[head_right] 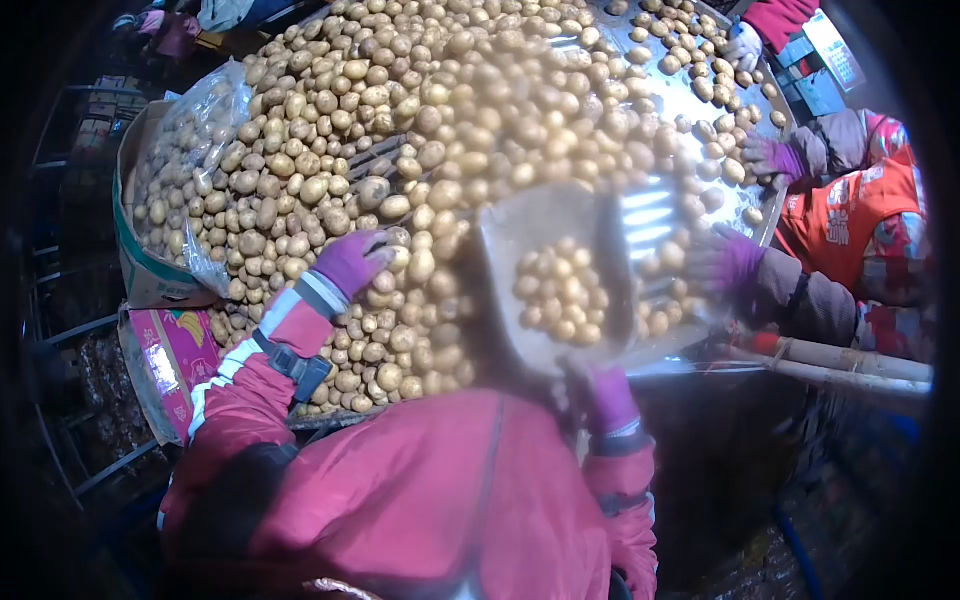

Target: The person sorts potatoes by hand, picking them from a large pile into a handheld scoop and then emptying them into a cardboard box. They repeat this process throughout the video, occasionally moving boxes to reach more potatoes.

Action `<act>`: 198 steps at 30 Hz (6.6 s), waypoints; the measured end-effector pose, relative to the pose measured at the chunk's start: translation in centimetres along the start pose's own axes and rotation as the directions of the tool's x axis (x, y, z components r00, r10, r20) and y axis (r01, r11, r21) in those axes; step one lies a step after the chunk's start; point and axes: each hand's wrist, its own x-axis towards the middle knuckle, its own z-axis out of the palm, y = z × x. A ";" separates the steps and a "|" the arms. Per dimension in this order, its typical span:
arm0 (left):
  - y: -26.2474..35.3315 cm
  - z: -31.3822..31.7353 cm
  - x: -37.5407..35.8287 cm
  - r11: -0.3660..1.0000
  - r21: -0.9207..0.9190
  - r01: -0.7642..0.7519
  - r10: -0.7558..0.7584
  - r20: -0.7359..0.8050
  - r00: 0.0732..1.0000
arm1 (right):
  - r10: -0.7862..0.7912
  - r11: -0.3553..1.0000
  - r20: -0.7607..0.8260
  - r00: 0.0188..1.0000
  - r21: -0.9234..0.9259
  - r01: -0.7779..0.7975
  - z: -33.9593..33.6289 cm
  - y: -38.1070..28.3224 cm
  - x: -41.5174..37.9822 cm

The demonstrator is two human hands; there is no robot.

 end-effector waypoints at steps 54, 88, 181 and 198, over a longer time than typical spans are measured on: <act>-9.4 -4.1 19.3 0.832 0.535 0.146 0.123 -0.434 0.892 | -0.001 0.957 0.189 0.982 -0.283 0.055 3.0 -4.6 0.9; -6.5 -4.3 21.4 0.873 0.489 -0.004 0.103 -0.175 0.979 | 0.092 0.965 0.184 0.979 -0.258 -0.042 4.1 -6.1 1.1; -2.3 -4.5 18.9 0.907 -0.137 -0.399 0.379 -0.152 0.913 | 0.072 0.995 0.151 0.986 -0.074 -0.061 3.2 -2.2 2.2; -5.8 3.8 4.5 0.990 0.050 -0.135 0.144 -0.333 0.932 | -0.027 0.949 0.105 0.994 -0.311 0.059 2.0 -1.6 2.5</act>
